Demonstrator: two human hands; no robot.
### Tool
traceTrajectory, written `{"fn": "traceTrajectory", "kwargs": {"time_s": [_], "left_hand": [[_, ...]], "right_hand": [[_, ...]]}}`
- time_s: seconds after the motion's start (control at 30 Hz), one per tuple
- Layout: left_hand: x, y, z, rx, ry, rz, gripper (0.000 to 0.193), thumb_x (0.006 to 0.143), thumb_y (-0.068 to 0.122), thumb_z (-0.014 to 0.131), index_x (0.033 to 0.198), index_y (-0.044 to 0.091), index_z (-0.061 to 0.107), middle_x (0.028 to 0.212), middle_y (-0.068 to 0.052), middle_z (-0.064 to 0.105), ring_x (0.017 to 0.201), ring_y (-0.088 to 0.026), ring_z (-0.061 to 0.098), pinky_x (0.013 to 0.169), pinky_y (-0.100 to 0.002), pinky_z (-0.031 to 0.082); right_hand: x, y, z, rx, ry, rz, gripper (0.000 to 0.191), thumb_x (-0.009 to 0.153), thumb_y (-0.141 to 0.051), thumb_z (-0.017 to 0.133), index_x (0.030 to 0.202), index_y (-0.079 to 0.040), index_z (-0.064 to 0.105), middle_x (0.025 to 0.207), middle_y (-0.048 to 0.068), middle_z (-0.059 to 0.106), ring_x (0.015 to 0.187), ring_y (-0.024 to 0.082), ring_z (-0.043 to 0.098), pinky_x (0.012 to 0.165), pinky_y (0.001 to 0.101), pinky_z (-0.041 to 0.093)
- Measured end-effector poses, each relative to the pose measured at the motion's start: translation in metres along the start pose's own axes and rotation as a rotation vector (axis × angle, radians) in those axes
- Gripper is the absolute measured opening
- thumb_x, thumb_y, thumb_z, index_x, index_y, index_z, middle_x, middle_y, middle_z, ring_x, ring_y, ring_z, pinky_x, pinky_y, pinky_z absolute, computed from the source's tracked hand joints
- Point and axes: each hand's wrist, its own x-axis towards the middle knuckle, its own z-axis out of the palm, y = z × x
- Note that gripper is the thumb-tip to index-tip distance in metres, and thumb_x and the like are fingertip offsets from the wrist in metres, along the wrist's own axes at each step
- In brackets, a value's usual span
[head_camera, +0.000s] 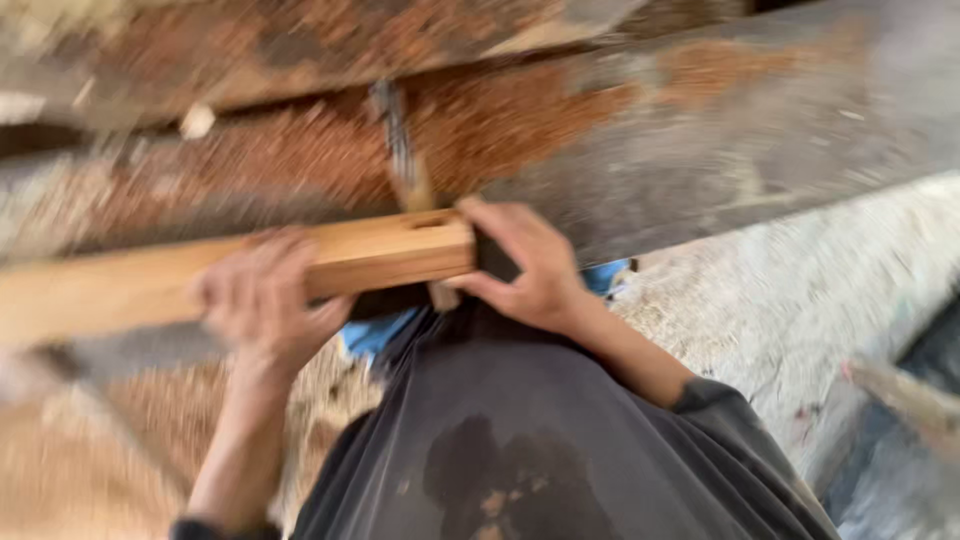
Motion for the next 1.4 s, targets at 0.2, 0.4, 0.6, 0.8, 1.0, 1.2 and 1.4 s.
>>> {"fn": "traceTrajectory", "kwargs": {"time_s": [0.2,0.4,0.6,0.8,1.0,1.2,1.4], "left_hand": [[-0.04,0.054,0.011,0.01,0.217,-0.025,0.043,0.103,0.044,0.082,0.121,0.019,0.053,0.134,-0.001,0.061,0.129,-0.019,0.054,0.108,-0.04,0.032],[-0.061,0.063,0.011,0.048,0.202,-0.066,0.052,0.102,0.052,0.078,0.128,0.015,0.053,0.138,-0.006,0.057,0.13,-0.025,0.053,0.112,-0.044,0.034],[-0.075,0.014,-0.029,0.181,0.193,-0.115,0.075,0.103,0.071,0.068,0.14,0.008,0.05,0.142,-0.014,0.056,0.132,-0.032,0.052,0.115,-0.047,0.031],[-0.064,-0.024,-0.061,0.323,-0.01,-0.115,0.059,0.096,0.027,0.083,0.144,0.012,0.053,0.147,-0.004,0.058,0.14,-0.021,0.053,0.122,-0.044,0.028],[-0.02,0.012,-0.045,-0.005,-0.109,-0.032,0.064,0.08,0.013,0.086,0.137,0.007,0.056,0.139,-0.009,0.06,0.135,-0.025,0.054,0.118,-0.045,0.031],[0.024,0.022,-0.039,-0.1,-0.187,-0.047,0.061,0.076,0.014,0.08,0.132,0.007,0.057,0.132,-0.007,0.062,0.127,-0.025,0.058,0.11,-0.044,0.038],[0.049,-0.001,-0.032,-0.032,-0.223,-0.04,0.048,0.084,0.013,0.069,0.131,0.007,0.061,0.125,-0.006,0.065,0.116,-0.022,0.062,0.1,-0.041,0.043]], "right_hand": [[-0.035,0.002,0.011,0.098,-0.093,0.093,0.071,0.083,-0.008,0.09,0.143,-0.001,0.054,0.133,0.015,0.066,0.121,0.03,0.068,0.103,0.0371,0.056],[-0.049,0.0,0.007,0.045,-0.054,0.007,0.057,0.081,-0.003,0.089,0.132,-0.002,0.062,0.132,0.015,0.068,0.12,0.031,0.068,0.102,0.0373,0.057],[-0.081,0.022,-0.03,0.07,-0.131,0.107,0.055,0.082,-0.012,0.088,0.13,0.0,0.065,0.124,0.016,0.07,0.113,0.026,0.069,0.099,0.038,0.056],[-0.103,0.05,-0.09,0.401,-0.117,0.339,0.055,0.094,-0.022,0.079,0.139,0.005,0.059,0.129,0.017,0.067,0.119,0.026,0.068,0.107,0.0377,0.059],[-0.075,0.01,-0.075,-0.424,0.023,-0.038,0.076,0.089,-0.047,0.084,0.14,0.003,0.058,0.146,0.021,0.054,0.145,0.033,0.044,0.124,0.0555,0.039],[-0.019,0.005,-0.024,-0.671,-0.105,-0.12,0.073,0.084,-0.046,0.089,0.137,-0.001,0.064,0.135,0.013,0.067,0.13,0.031,0.059,0.114,0.052,0.041],[0.021,0.025,-0.018,-0.596,-0.11,-0.148,0.047,0.091,-0.035,0.088,0.123,-0.008,0.066,0.115,0.008,0.072,0.106,0.028,0.069,0.094,0.0431,0.049]]}}
